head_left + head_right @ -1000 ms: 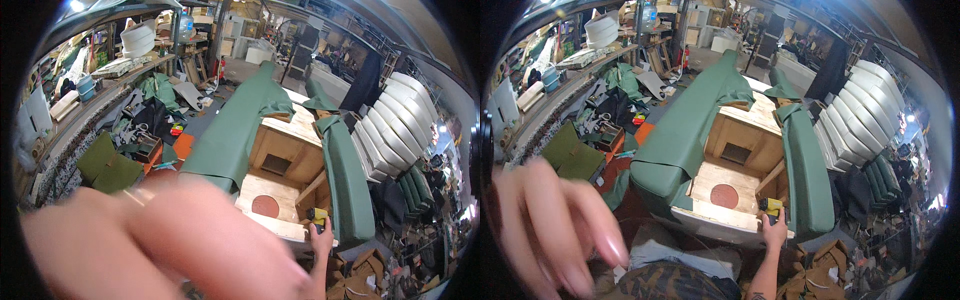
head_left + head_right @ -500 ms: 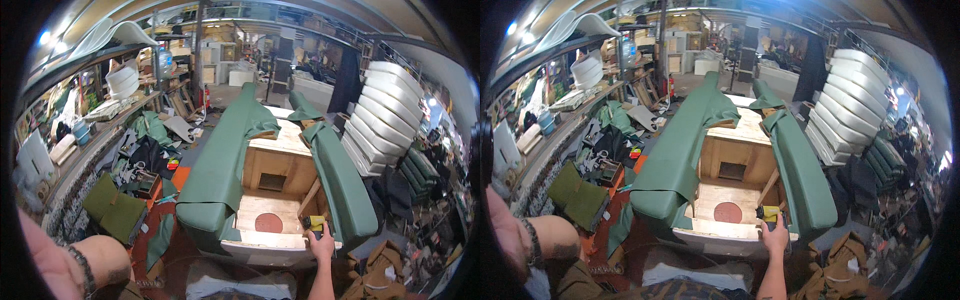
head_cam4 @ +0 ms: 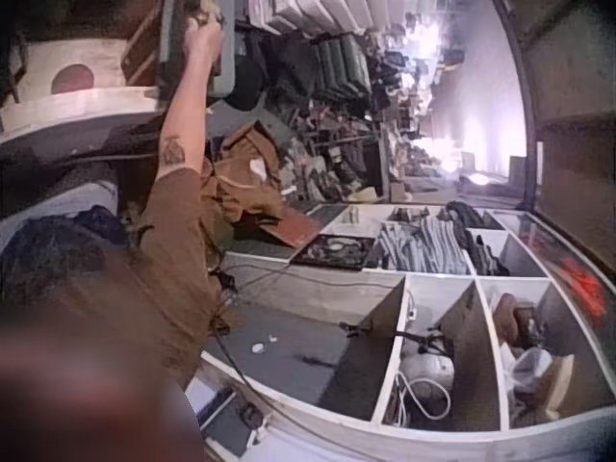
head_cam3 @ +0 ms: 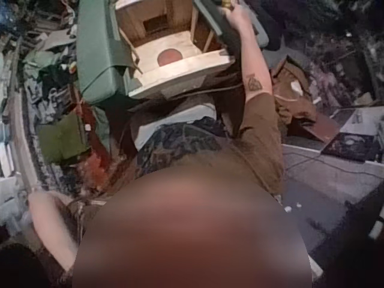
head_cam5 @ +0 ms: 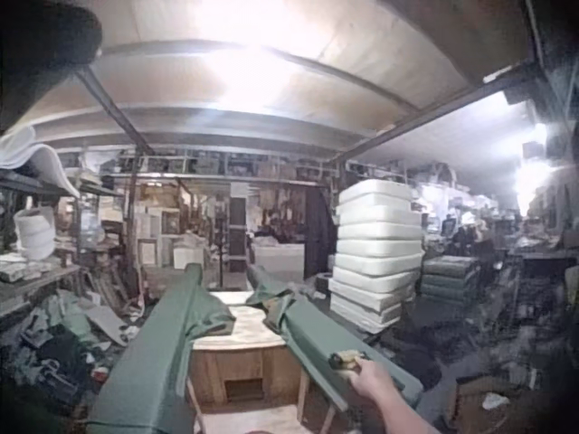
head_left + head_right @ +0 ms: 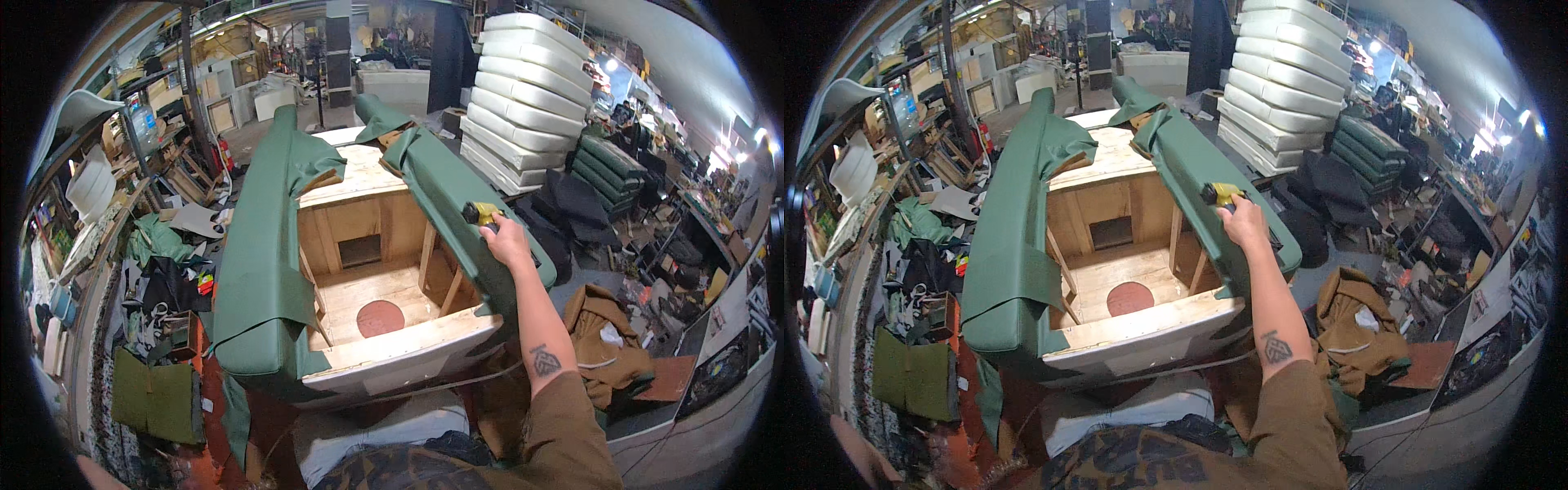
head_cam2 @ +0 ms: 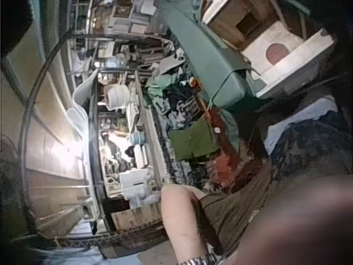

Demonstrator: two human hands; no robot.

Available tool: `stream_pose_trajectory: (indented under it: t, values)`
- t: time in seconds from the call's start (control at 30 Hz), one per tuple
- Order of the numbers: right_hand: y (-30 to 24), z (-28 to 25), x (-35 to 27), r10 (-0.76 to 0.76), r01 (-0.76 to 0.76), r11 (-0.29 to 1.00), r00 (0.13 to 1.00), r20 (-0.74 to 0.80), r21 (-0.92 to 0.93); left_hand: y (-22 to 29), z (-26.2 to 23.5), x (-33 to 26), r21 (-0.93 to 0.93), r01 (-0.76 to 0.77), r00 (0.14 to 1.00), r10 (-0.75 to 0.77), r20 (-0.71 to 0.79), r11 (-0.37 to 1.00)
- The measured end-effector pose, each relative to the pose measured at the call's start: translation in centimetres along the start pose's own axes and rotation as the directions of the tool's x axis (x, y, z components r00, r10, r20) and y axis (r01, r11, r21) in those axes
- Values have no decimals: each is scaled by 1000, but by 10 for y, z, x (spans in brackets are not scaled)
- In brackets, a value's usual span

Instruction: The person stretches and trims green upholstery fabric over a wooden chair frame, then uses a pneumatic staple gun to secure the fabric along the edges. The person repeatedly pulls, folds, and staples the fabric to fit the chair's contours.

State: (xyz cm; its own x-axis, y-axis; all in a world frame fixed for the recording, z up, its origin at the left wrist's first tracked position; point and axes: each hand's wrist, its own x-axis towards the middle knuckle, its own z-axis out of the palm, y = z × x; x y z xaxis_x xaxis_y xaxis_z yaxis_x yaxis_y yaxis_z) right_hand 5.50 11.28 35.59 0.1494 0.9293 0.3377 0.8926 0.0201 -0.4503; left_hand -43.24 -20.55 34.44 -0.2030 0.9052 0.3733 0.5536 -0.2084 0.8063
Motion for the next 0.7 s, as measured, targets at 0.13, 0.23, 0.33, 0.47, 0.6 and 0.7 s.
stream_pose_trajectory:
  t: [0.13,0.23,0.33,0.47,0.6,0.7]
  values:
    - [26,23,30,166,-153,943,986,19,-294,-26,40,-6,-31,89,993,-86,83,996]
    - [27,23,38,107,-107,922,994,-21,-372,-35,49,-6,-37,131,987,-127,95,991]
    - [-9,-25,44,-4,35,881,998,67,-471,-40,52,-2,-35,142,987,-138,86,989]
    - [-83,-166,22,-559,587,810,762,-326,-16,-45,53,3,-31,150,987,-147,67,988]
    - [-115,-294,-54,-732,824,566,482,-481,-36,-50,55,9,-33,159,986,-156,66,987]
    - [-105,-325,-97,-713,698,665,489,-503,-264,-52,59,15,-29,165,984,-163,78,986]
